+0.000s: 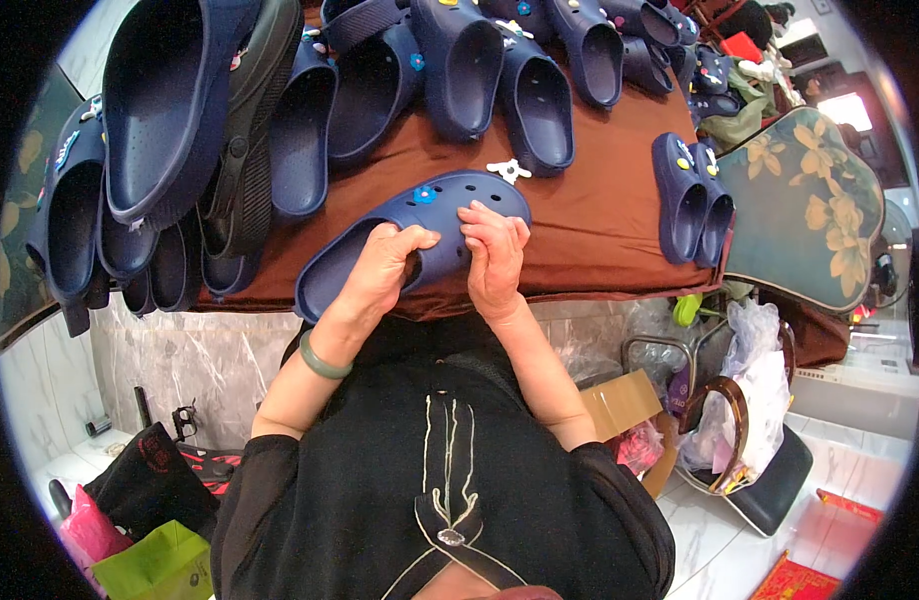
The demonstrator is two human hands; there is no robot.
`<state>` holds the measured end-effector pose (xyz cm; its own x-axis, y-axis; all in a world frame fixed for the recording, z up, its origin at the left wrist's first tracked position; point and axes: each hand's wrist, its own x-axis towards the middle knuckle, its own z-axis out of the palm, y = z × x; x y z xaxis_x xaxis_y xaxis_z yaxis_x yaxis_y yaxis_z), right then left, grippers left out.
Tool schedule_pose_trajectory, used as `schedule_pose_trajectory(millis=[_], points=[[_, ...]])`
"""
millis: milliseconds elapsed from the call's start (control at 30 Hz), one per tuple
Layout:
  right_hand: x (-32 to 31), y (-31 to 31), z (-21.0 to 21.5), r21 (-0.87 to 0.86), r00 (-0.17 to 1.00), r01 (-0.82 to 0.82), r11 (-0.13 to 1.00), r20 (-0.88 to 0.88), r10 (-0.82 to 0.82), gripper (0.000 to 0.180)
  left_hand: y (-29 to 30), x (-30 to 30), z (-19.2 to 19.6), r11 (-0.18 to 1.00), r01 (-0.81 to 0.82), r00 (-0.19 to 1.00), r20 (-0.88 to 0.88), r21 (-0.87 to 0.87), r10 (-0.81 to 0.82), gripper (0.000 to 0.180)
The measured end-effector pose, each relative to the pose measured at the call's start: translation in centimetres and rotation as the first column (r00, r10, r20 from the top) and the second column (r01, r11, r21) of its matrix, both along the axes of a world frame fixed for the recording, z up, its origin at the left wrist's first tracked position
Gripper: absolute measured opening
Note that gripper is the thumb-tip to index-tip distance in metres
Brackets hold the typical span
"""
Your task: Attaching decorative charms and accessories to the holes of rubber clogs.
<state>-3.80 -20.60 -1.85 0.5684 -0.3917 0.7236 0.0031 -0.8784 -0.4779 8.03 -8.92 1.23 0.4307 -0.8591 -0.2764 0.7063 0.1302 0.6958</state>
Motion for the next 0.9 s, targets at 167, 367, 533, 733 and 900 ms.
schedule_pose_trajectory(millis=[167, 367, 533, 733, 900], points=[[-0.6, -0.1, 1.6, 0.022, 0.978, -0.121, 0.992, -0.171, 0.123, 0.024, 0.8, 0.4, -2.1, 1.0, 0.012, 1.0, -0.027, -0.025, -0.012, 0.016], [-1.2, -1.3, 2.8, -0.05, 0.936, -0.112, 0.992, -0.342, 0.088, 0.034, 0.1, 0.4, -2.1, 0.997, 0.019, 1.0, -0.013, -0.068, -0.02, 0.023], [0.1, -0.9, 1.8, -0.067, 0.981, -0.042, 0.997, -0.193, 0.028, 0.02, 0.2, 0.6, -1.8, 0.999, 0.03, 0.999, -0.026, -0.046, -0.031, 0.023], [2.0, -1.6, 1.7, 0.026, 0.998, -0.008, 1.0, -0.064, 0.01, 0.006, 0.2, 0.2, -1.0, 0.999, -0.001, 0.999, -0.032, -0.043, -0.001, 0.022], [2.3, -3.9, 3.0, 0.133, 0.981, -0.017, 0.991, -0.187, 0.042, 0.011, 0.1, -0.1, 0.7, 0.998, -0.027, 1.0, -0.009, -0.063, 0.026, 0.032]])
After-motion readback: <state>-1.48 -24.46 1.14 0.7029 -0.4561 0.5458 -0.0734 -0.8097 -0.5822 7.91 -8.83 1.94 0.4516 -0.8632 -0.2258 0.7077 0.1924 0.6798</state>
